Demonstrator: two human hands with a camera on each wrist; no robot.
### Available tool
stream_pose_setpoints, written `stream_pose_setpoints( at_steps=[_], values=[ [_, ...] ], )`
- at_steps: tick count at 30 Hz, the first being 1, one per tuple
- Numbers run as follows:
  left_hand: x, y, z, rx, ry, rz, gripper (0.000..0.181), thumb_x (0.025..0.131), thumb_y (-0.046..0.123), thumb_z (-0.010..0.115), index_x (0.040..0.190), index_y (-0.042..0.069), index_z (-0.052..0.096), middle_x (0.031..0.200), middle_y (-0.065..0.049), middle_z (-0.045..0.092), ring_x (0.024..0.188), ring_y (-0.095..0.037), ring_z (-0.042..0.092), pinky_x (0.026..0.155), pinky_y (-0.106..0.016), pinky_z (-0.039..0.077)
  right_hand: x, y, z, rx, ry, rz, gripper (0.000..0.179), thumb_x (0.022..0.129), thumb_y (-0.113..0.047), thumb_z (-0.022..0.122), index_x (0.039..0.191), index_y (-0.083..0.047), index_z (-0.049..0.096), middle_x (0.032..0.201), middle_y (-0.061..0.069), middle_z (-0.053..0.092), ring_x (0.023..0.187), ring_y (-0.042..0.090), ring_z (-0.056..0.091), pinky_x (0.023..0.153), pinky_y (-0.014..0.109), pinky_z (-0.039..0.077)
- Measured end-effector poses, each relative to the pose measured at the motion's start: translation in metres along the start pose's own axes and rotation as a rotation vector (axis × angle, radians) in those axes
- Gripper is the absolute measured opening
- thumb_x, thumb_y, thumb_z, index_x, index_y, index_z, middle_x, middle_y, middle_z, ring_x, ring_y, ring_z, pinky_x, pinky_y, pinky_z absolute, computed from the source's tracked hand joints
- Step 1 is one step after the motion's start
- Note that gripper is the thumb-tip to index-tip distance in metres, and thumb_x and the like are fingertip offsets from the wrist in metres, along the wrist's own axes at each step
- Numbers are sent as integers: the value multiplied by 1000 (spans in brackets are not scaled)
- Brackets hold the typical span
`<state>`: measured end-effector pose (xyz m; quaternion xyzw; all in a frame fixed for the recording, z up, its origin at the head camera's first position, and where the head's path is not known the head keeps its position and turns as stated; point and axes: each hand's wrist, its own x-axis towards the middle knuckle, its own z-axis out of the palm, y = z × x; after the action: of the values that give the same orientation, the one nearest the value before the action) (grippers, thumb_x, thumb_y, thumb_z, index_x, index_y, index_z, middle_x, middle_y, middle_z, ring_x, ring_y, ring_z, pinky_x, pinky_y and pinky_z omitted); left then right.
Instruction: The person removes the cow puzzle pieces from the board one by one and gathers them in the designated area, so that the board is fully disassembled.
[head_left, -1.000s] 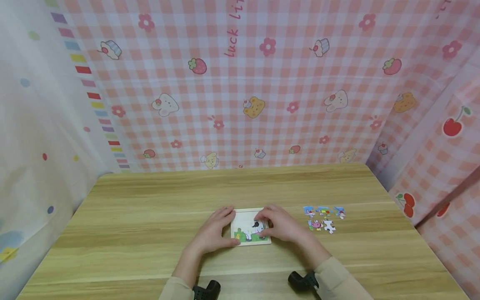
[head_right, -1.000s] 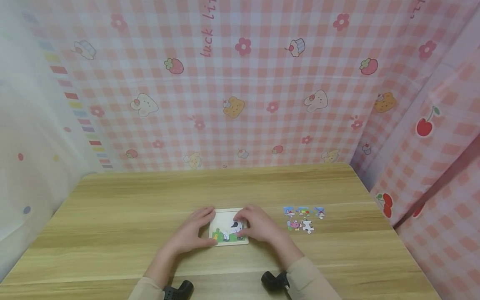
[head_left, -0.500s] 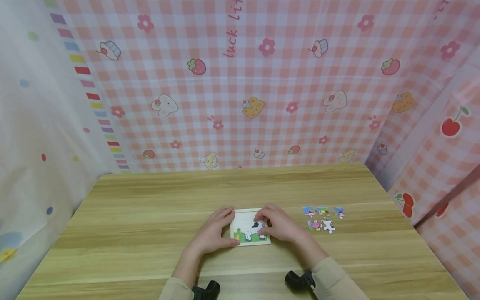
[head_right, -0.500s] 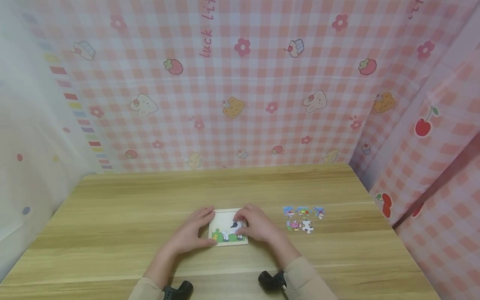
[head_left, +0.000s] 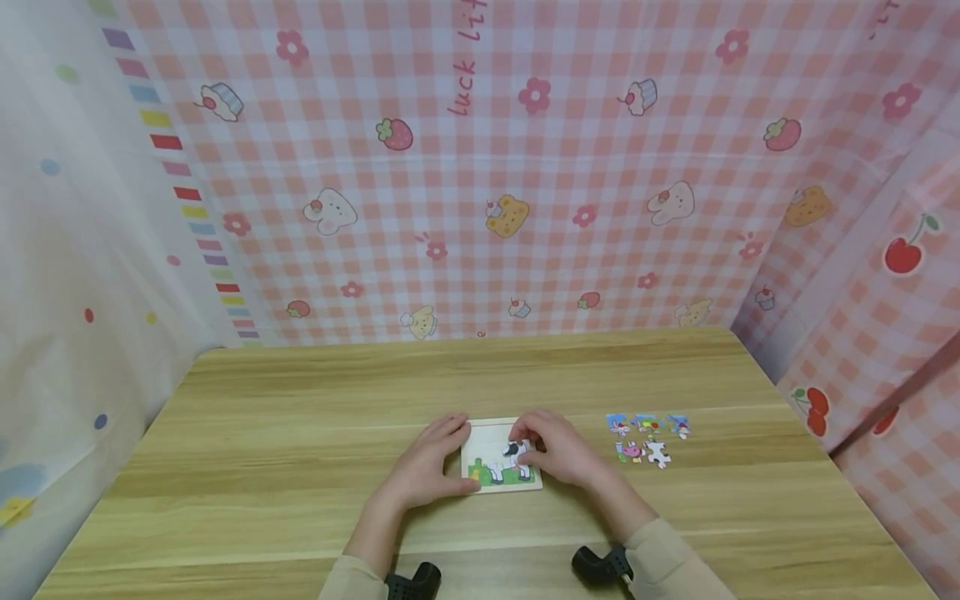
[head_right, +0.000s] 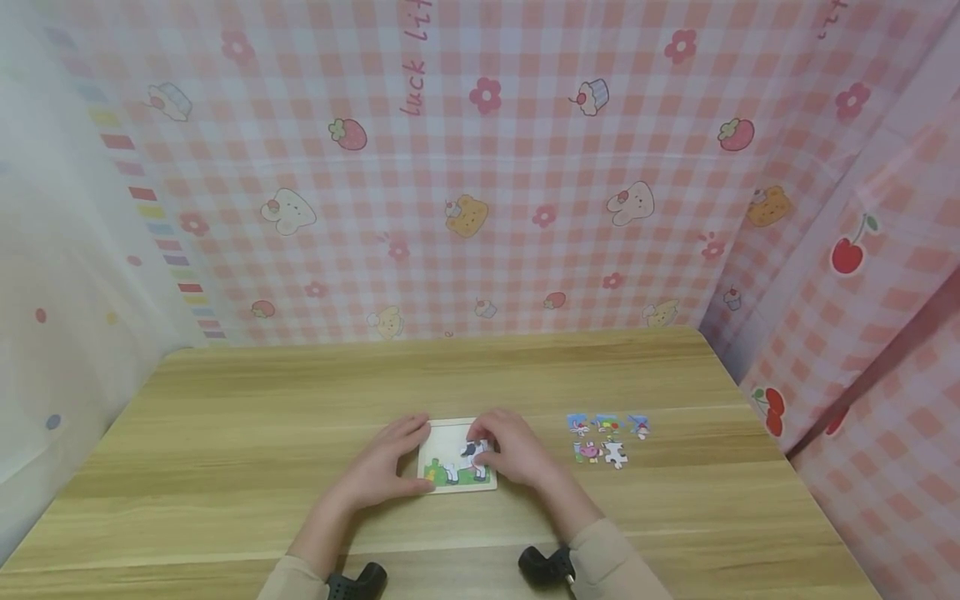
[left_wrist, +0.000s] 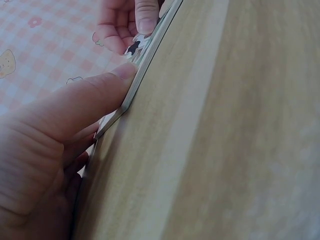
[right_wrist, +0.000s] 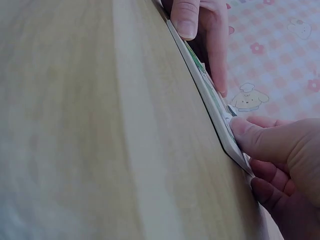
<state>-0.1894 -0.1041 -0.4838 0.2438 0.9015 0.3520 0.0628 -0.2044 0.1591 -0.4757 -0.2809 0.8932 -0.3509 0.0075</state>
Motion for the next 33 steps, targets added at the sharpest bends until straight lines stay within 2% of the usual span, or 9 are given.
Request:
stream_pose_setpoints(
  at_steps=[11,25,33],
  values=[
    [0,0,0,4,-2,-3,91,82,36,87,152,-5,46,164,-17,36,154,-40,24,123,-59,22,-1,0,-4,53,2,-20,18,90,-1,78,102,-12,71,92,-4,61,82,12,52,72,26,46],
    [0,-2,0,-2,2,9,90,82,34,88,151,-6,46,164,-18,36,154,-41,24,123,-60,22,0,2,-3,110,-33,-14,20,92,2,74,99,-16,69,95,-7,63,85,10,55,77,27,51],
    [-1,1,-1,-3,2,10,90,82,34,88,151,-6,46,164,-19,36,154,-41,24,123,-61,22,-1,4,-3,94,-33,-23,21,92,2,74,100,-17,68,95,-7,63,85,10,55,77,28,51]
  ],
)
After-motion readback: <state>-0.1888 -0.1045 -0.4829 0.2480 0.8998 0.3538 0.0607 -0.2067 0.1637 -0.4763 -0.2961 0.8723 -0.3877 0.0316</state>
